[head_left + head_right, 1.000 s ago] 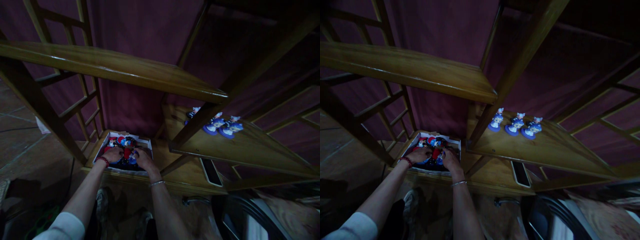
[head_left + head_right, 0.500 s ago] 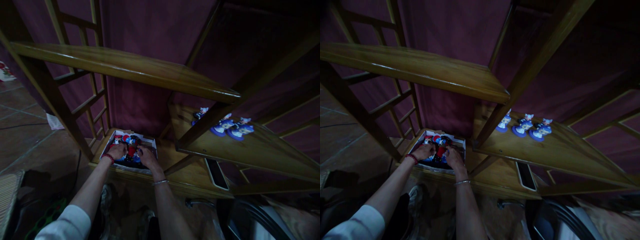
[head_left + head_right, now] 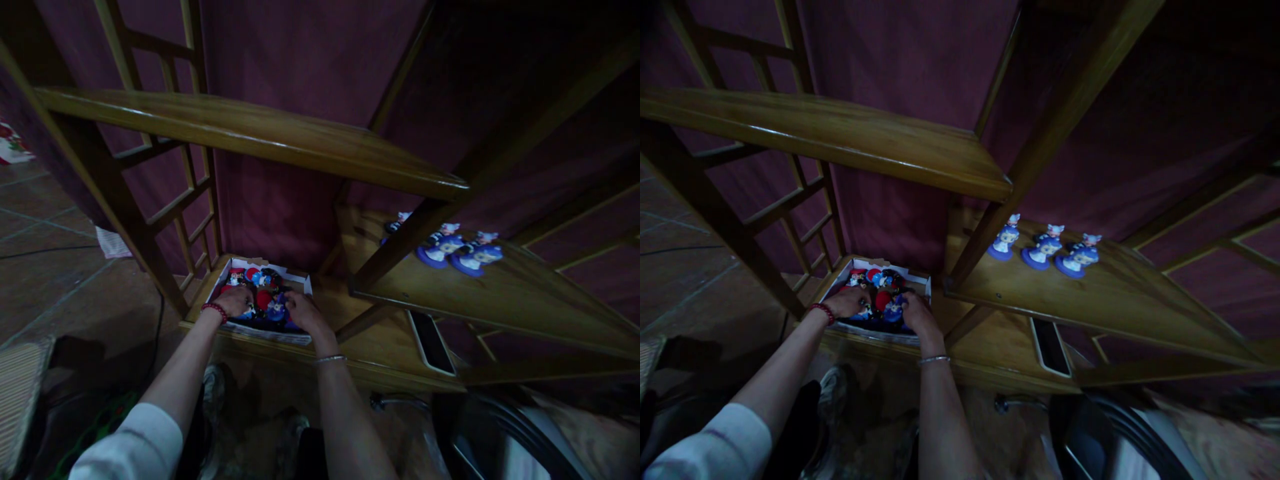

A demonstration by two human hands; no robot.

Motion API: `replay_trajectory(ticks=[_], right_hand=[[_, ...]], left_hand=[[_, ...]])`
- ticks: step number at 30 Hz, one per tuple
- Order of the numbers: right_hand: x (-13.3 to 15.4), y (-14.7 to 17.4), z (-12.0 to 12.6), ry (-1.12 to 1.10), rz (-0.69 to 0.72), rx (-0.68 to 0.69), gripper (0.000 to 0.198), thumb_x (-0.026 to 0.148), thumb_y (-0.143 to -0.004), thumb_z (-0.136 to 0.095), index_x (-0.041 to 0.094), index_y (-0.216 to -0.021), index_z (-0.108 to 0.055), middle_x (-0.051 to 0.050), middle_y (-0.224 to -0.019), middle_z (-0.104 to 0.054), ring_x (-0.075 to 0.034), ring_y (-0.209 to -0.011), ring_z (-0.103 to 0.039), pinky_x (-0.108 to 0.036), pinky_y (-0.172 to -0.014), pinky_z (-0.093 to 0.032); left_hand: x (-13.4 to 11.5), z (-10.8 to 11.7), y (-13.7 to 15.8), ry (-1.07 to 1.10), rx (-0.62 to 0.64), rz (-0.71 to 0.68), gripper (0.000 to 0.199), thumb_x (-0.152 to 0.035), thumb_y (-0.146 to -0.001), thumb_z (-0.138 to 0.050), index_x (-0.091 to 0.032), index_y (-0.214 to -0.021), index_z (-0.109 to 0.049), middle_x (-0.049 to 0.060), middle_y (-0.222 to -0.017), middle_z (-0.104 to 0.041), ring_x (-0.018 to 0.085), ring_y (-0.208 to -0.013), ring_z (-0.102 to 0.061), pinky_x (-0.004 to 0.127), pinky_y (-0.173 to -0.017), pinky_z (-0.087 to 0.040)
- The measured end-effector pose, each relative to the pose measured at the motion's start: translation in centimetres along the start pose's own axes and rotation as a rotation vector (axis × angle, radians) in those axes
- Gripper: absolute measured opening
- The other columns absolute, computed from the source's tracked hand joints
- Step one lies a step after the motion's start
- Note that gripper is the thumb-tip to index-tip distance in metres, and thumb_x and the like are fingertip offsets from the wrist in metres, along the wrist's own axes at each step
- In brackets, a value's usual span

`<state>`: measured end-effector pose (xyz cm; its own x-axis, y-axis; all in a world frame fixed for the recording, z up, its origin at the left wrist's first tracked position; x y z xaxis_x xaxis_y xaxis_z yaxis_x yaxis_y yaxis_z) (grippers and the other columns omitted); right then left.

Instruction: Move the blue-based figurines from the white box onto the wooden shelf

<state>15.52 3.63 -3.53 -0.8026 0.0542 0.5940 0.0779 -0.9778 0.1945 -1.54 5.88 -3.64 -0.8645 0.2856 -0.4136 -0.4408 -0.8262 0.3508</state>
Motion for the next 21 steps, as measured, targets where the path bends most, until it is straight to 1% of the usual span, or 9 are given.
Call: replay_trajectory(ticks=[5, 8, 10, 13, 15, 17, 21], right_hand=[[-0.3, -0.1, -0.4, -0.041, -0.029, 0.005, 0.029, 0.017, -0.073, -0.05, 0.019, -0.1, -0.059, -0.004, -0.093, -0.064, -0.014, -0.085, -0.059, -0.024, -0.077, -0.043], [-0.1, -0.1, -0.4, -0.079, -0.018, 0.004, 0.028, 0.017, -0.071, -0.053, 0.02, -0.098, -0.06, -0.003, -0.093, -0.064, -0.013, -0.083, -0.059, -0.023, -0.074, -0.044], [0.2, 0.0, -0.4, -0.098, -0.004, 0.016, 0.028, 0.017, -0.071, -0.053, 0.02, -0.099, -0.059, -0.004, -0.092, -0.064, -0.013, -0.083, -0.059, -0.022, -0.072, -0.044], [0.9, 0.3, -0.4, -0.122, 0.022, 0.041, 0.029, 0.018, -0.071, -0.055, 0.018, -0.1, -0.058, -0.005, -0.093, -0.064, -0.014, -0.083, -0.059, -0.023, -0.07, -0.044], [1.3, 0.4, -0.5, -0.155, 0.048, 0.063, 0.031, 0.019, -0.07, -0.056, 0.017, -0.1, -0.058, -0.005, -0.093, -0.064, -0.014, -0.082, -0.059, -0.023, -0.07, -0.045], [1.6, 0.4, -0.7, -0.199, 0.083, 0.089, 0.033, 0.02, -0.068, -0.058, 0.017, -0.101, -0.058, -0.005, -0.092, -0.064, -0.014, -0.08, -0.059, -0.023, -0.069, -0.045], [2.0, 0.4, -1.0, -0.288, 0.197, 0.125, 0.031, 0.018, -0.068, -0.057, 0.018, -0.099, -0.059, -0.001, -0.089, -0.065, -0.014, -0.081, -0.059, -0.024, -0.072, -0.045]], left_hand=[[-0.6, 0.6, 0.6, -0.02, 0.002, 0.015, 0.024, -0.015, -0.067, -0.049, -0.019, -0.087, -0.062, 0.006, -0.098, -0.062, 0.018, -0.094, -0.054, 0.024, -0.08, -0.038], [-0.9, 1.1, 0.8, 0.038, -0.028, 0.028, 0.024, -0.017, -0.069, -0.048, -0.017, -0.09, -0.06, 0.007, -0.098, -0.061, 0.018, -0.092, -0.054, 0.024, -0.077, -0.039], [-1.0, 1.2, 0.8, 0.11, -0.054, 0.025, 0.023, -0.021, -0.07, -0.048, -0.017, -0.09, -0.059, 0.007, -0.093, -0.062, 0.018, -0.087, -0.055, 0.023, -0.073, -0.04], [-1.2, 1.0, 0.6, 0.223, -0.067, 0.014, 0.024, -0.025, -0.072, -0.047, -0.016, -0.091, -0.058, 0.005, -0.081, -0.062, 0.016, -0.073, -0.057, 0.023, -0.063, -0.041], [-1.4, 0.7, 0.3, 0.294, -0.048, 0.006, 0.026, -0.027, -0.074, -0.045, -0.015, -0.093, -0.056, 0.004, -0.076, -0.061, 0.014, -0.063, -0.056, 0.022, -0.057, -0.041], [-1.7, 0.3, 0.0, 0.355, -0.027, -0.01, 0.027, -0.028, -0.074, -0.043, -0.015, -0.094, -0.056, 0.003, -0.074, -0.06, 0.013, -0.058, -0.055, 0.022, -0.054, -0.041], [-2.3, -0.2, -0.5, 0.414, -0.011, -0.04, 0.022, -0.029, -0.074, -0.044, -0.016, -0.087, -0.056, 0.002, -0.073, -0.059, 0.012, -0.057, -0.056, 0.021, -0.053, -0.042]])
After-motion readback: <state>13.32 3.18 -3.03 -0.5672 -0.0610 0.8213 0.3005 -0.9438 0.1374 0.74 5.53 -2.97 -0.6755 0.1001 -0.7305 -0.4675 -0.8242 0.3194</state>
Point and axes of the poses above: each hand's wrist, its own y-axis away from the middle knuckle, its own z-axis out of the back of the hand, x = y × z, the point moved 5 cm from there along -y, towards the middle knuckle
